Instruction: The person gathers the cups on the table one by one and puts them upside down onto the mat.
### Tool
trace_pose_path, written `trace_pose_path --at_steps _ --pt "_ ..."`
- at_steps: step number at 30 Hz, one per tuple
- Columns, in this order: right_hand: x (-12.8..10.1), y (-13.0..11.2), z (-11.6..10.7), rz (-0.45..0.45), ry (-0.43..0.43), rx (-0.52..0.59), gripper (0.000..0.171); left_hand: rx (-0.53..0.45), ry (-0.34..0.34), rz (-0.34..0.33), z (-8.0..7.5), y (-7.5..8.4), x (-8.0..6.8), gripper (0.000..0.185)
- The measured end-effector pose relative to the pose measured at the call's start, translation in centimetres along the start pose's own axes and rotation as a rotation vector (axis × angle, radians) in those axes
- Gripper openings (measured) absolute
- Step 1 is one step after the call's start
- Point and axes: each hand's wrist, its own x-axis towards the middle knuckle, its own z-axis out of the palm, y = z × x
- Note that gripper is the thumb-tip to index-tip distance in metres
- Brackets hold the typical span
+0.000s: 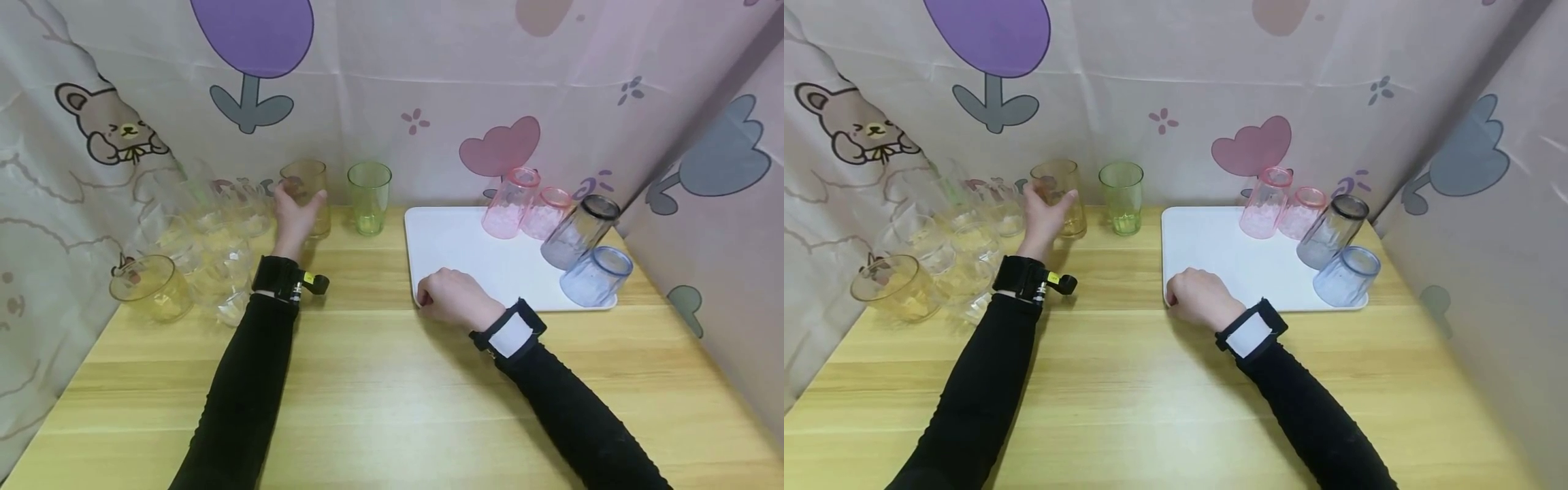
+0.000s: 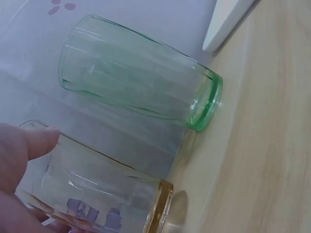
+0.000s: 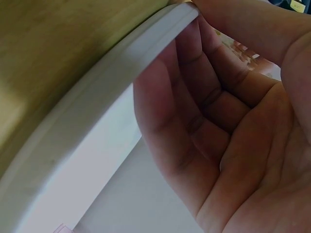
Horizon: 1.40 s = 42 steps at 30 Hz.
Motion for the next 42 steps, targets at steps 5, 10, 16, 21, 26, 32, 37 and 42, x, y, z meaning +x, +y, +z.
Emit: trace_pose_path --at_steps 5,10,16,21,26,32,37,42 --pt "0.1 -0.1 0.0 -0.004 0.001 -0.006 0.01 -0.069 0.019 0.03 -0.4 0.6 -0.5 0.079" --pt "0.0 0.0 0.1 0.008 -0.001 -0.006 0.011 -0.153 0.038 0.029 -0.7 1.7 -1.2 0.087" --pt "-0.1 -0.1 0.0 0.009 -0.003 0.008 0.012 -0.292 0.032 -0.032 -1.2 3.4 -2.0 0.085" --pt "-0.1 -0.1 0.0 0.008 -0.002 0.012 0.014 -0.379 -0.029 -0.038 -1.6 4.7 -2.8 0.073" --pt "-0.1 0.0 0.1 0.007 0.004 0.013 0.015 -0.426 -0.106 -0.062 -1.6 5.6 -3.6 0.105" --pt "-0.1 0.0 0.1 0.009 -0.009 0.03 0.015 -0.592 -0.168 -0.041 -0.4 6.3 -4.2 0.055" --pt "-0.1 0.1 -0.2 0.007 -0.002 0.085 0.01 -0.745 -0.221 -0.047 0.7 6.6 -4.9 0.035" --pt "0.1 0.2 -0.9 0.005 0.236 0.225 0.015 -0.822 -0.258 -0.058 1.8 7.0 -5.7 0.034"
